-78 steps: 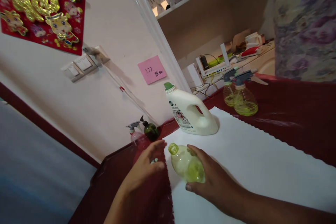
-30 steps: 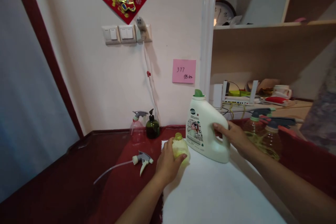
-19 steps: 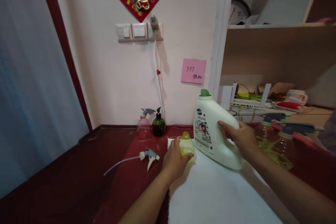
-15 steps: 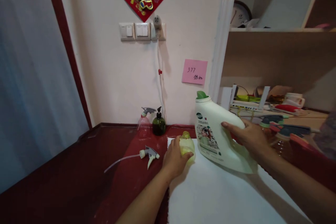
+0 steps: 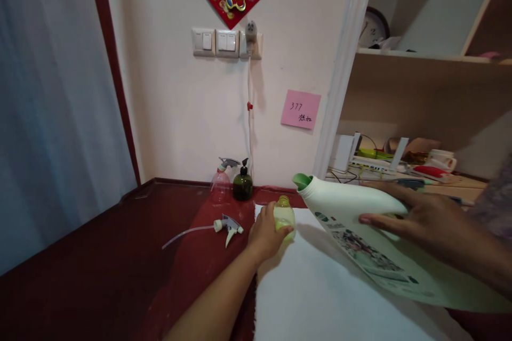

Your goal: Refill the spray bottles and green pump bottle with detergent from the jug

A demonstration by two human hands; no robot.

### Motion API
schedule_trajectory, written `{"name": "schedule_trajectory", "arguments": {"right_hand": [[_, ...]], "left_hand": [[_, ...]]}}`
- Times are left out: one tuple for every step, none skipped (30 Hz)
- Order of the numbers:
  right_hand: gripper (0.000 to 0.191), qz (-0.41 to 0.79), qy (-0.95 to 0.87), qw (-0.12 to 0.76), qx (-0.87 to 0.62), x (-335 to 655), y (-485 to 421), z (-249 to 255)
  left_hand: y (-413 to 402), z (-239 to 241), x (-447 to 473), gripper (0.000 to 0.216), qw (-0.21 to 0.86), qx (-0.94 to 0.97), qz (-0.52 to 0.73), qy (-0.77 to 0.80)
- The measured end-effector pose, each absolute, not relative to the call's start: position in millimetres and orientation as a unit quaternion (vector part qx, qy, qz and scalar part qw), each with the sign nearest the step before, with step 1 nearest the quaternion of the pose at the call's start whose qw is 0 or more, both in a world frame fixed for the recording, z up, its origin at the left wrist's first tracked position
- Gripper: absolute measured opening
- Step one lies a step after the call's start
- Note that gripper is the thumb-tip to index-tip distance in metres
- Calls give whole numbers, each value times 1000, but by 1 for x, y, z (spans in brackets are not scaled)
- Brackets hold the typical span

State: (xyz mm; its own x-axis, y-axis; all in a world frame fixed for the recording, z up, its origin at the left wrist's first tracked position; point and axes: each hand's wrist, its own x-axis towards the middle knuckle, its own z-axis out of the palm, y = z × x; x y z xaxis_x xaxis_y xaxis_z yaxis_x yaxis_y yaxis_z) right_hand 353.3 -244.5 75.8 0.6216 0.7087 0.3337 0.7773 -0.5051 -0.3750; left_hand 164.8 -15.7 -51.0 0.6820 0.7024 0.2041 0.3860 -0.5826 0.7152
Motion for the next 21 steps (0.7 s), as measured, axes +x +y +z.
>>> {"name": "schedule_trajectory", "arguments": {"right_hand": [[62,-81,-437,225,-867,354,-245,75],[61,-95,-442,201,-869,353,-246,75],[60,-106,-448,180,-869,353,-246,75],[58,-115,-454,163,-868,352,-246,74],[56,-121,-463,149,-865,350,-245,75],[54,-130,-470,135,-862,348,-244,75],[52,-137,-477,120,-860,347,-243,75],[51,-144,-485,105,-856,345,-242,75],[51,-150,-491,91,-853,344,-240,75],[51,-159,-494,77,-851,343,-239,75],[51,-167,-499,64,-848,343,-237,74],[52,-175,-504,52,-844,342,-236,74],[52,-182,-509,42,-840,342,-235,74],[52,-187,-512,33,-838,342,-233,74],[52,-192,-514,23,-836,342,-232,75],[52,-197,-514,14,-835,342,-231,76],[52,-202,-512,5,-835,341,-229,77],[52,-208,-509,-5,-835,340,-228,79],[52,-213,-507,-15,-835,339,-227,80],[53,-217,-504,-23,-835,338,-226,82],[53,-220,-503,-31,-836,338,-225,83]], "left_hand": [[-15,-51,165,71,327,857,241,317],[-15,-52,165,71,326,857,242,317],[-15,-53,165,71,326,857,242,317],[-15,-53,165,72,326,857,242,317],[-15,-53,165,72,325,857,242,317],[-15,-53,166,73,325,858,243,317],[-15,-53,166,73,325,858,243,316],[-16,-53,166,73,324,858,242,317],[-16,-53,165,74,324,858,242,317],[-16,-52,165,74,324,858,241,318],[-17,-52,165,73,324,858,240,318],[-17,-52,165,73,324,858,239,319],[-17,-51,164,73,324,858,238,320],[-17,-51,164,72,324,858,238,320],[-17,-51,164,72,324,858,237,320],[-17,-51,164,72,324,858,238,320],[-16,-51,165,73,324,858,238,319],[-16,-51,165,73,324,858,239,319],[-16,-51,165,73,325,858,239,318],[-15,-52,165,72,325,858,240,318],[-15,-52,165,72,326,857,240,318]]}}
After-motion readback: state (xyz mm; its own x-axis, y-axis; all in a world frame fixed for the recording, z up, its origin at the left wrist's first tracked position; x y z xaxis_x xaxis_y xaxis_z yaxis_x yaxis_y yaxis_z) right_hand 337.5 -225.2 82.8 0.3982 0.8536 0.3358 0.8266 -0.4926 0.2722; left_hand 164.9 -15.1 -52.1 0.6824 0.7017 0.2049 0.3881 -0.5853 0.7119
